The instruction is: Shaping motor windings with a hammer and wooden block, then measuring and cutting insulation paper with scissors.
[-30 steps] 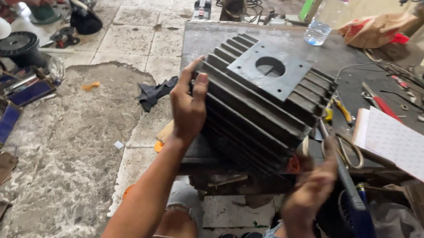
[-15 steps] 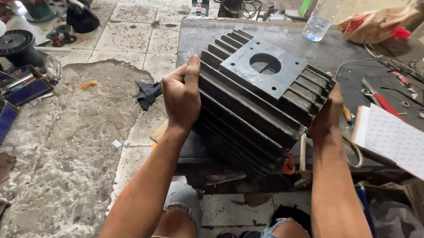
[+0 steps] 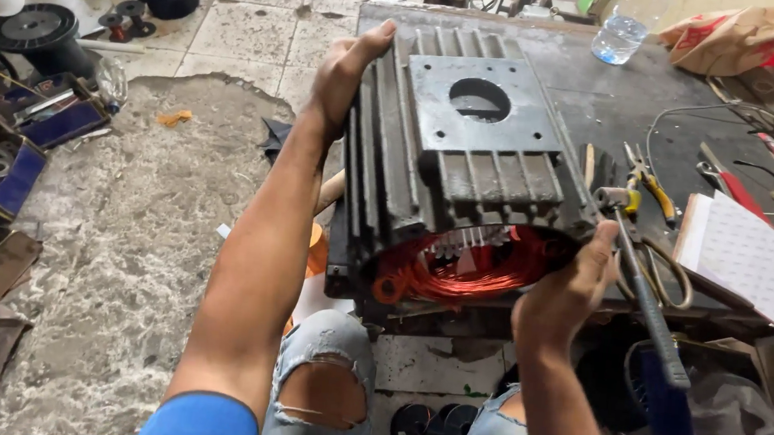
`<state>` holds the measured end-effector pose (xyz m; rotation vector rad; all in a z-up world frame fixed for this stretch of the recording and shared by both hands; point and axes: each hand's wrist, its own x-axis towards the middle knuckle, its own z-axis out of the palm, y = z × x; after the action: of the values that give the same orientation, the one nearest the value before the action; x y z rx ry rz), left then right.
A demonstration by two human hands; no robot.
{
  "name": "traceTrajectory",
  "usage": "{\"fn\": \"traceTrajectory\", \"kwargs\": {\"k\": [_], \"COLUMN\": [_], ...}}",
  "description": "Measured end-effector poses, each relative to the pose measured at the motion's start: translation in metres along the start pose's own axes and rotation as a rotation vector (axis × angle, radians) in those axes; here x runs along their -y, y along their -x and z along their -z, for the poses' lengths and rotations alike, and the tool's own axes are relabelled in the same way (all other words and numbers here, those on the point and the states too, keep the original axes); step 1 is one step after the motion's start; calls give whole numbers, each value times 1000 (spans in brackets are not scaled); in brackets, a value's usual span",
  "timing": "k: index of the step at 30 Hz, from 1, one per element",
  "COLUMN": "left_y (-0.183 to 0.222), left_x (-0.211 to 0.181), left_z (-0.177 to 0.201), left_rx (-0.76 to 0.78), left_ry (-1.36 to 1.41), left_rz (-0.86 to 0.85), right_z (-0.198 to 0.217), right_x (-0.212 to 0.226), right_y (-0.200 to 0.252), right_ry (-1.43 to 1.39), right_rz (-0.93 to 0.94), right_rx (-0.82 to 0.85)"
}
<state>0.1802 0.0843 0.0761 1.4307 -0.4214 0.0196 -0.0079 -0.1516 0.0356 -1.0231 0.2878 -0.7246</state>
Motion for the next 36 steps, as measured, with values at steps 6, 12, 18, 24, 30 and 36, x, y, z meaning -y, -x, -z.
{"fn": "traceTrajectory", "kwargs": {"k": [6,12,18,24,30,36], "left_y": [13,191,237,219,208,211], "left_x": [8,-31,41,79,89,92], "left_z": [4,-66,-161,-160,-161,-168], "left_rx": [-110,-493,-16,-234,-238,-258], "left_ry": [-174,-640,-1013,-1357,-1319,-1350], "left_rz": [-177,-1227,-889,-829,-836,-810], "right_z": [32,114,86,65,54,53], "right_x": [27,36,54,56,49,52], "right_y": [2,-24,-40,-62,-75,-65], "right_ry": [326,891,1388,1505,1470,1375], "right_rz": [47,1305,1809,2073,2109,1975], "right_rx": [391,647,1357,1487,1583,1510]}}
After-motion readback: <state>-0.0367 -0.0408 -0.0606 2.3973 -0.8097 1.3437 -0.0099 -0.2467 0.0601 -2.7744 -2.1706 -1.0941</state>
